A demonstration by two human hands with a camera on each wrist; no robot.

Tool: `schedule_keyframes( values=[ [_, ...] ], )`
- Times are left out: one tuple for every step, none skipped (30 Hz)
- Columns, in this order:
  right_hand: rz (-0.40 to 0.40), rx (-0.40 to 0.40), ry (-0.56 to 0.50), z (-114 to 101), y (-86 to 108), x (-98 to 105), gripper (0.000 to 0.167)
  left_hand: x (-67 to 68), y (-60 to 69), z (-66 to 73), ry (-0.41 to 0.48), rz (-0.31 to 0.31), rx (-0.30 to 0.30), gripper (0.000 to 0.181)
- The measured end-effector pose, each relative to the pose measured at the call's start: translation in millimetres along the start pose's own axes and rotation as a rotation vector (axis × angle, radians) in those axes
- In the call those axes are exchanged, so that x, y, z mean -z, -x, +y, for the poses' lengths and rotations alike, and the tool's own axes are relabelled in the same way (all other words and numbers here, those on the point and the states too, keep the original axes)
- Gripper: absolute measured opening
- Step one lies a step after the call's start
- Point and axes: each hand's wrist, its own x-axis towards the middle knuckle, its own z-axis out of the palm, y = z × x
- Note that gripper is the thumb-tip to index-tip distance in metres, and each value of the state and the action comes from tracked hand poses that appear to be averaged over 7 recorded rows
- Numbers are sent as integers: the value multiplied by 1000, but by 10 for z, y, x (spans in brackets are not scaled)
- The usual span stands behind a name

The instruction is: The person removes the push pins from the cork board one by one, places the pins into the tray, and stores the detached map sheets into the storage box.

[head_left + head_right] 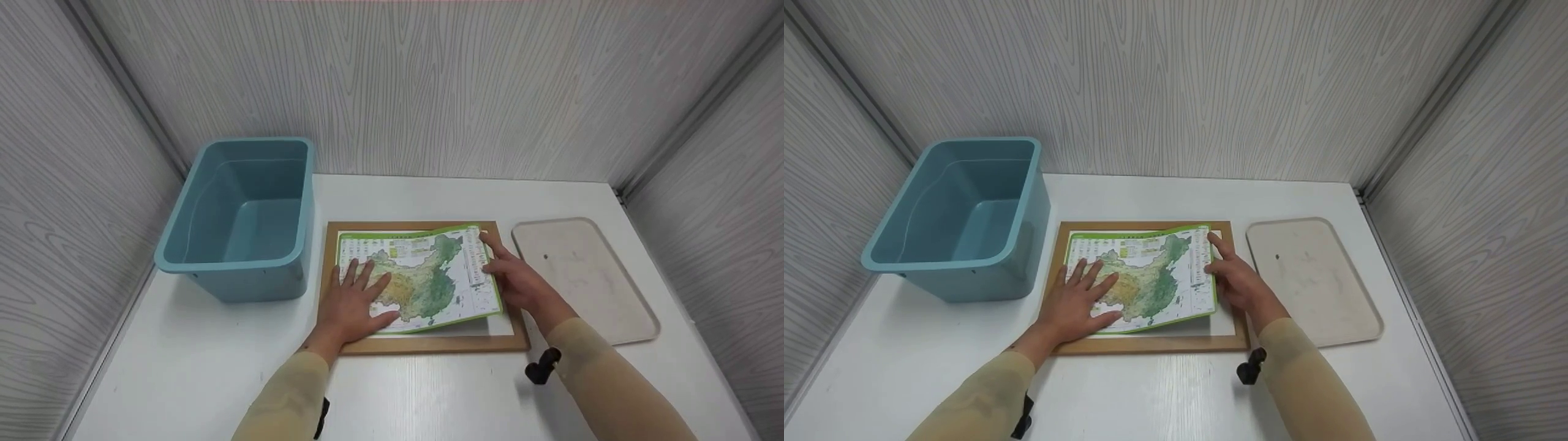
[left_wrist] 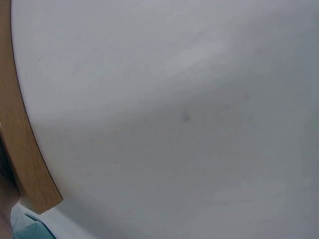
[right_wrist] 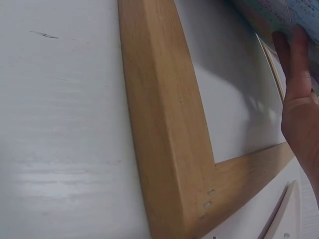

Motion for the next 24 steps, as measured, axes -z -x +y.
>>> schedule_keyframes(
  values=[
    [-3, 4, -13, 1, 7, -3, 86, 2, 1, 1, 5, 1, 0, 91],
    [-9, 9, -23, 2, 11, -4, 86, 0, 2, 0, 9, 5, -1, 91],
    [-12, 13, -36, 3, 15, -8, 86, -3, 3, -2, 12, 10, -2, 91],
    [-16, 15, -46, 4, 18, -10, 86, -4, 3, -3, 14, 13, -2, 91],
    [-20, 17, -53, 6, 20, -13, 86, -5, 3, -5, 16, 15, -3, 90],
    [-22, 19, -60, 6, 23, -18, 86, -5, 3, -7, 18, 16, -4, 90],
    [-20, 19, -68, 7, 25, -20, 86, -6, 2, -9, 21, 16, -7, 90],
    [-19, 19, -74, 8, 26, -22, 85, -8, 1, -12, 24, 16, -9, 90],
    [-19, 18, -79, 9, 28, -24, 85, -4, 1, -13, 29, 12, -11, 90],
    [-19, 18, -82, 9, 31, -26, 85, 2, 0, -14, 32, 9, -13, 90],
    [-18, 18, -86, 11, 34, -27, 85, 7, 0, -15, 32, 5, -15, 90],
    [-15, 17, -91, 12, 35, -29, 86, 13, 0, -16, 32, 1, -15, 90],
    [-13, 18, -93, 15, 37, -30, 86, 17, -1, -18, 32, -2, -16, 89],
    [-10, 19, -93, 17, 37, -31, 86, 21, -2, -20, 29, -5, -15, 90],
    [-8, 18, -94, 20, 38, -33, 86, 24, -4, -22, 26, -5, -16, 90],
    [0, 19, -94, 23, 39, -36, 86, 24, -6, -24, 23, -4, -17, 90],
    [7, 19, -95, 29, 39, -37, 86, 24, -7, -26, 24, -3, -17, 90],
    [14, 19, -95, 35, 39, -37, 86, 23, -8, -27, 29, 0, -19, 89],
    [17, 19, -95, 41, 38, -36, 86, 21, -10, -28, 34, 1, -19, 89],
    [22, 19, -99, 48, 38, -37, 85, 18, -9, -29, 38, 3, -19, 90],
    [27, 18, -100, 55, 38, -36, 85, 15, -9, -29, 44, 3, -18, 90],
    [31, 19, -101, 61, 39, -34, 85, 12, -10, -29, 49, 3, -16, 90],
    [35, 21, -98, 66, 40, -31, 85, 13, -10, -28, 54, 1, -15, 90],
    [39, 24, -95, 68, 43, -28, 85, 15, -11, -26, 58, 1, -14, 91]
  ],
)
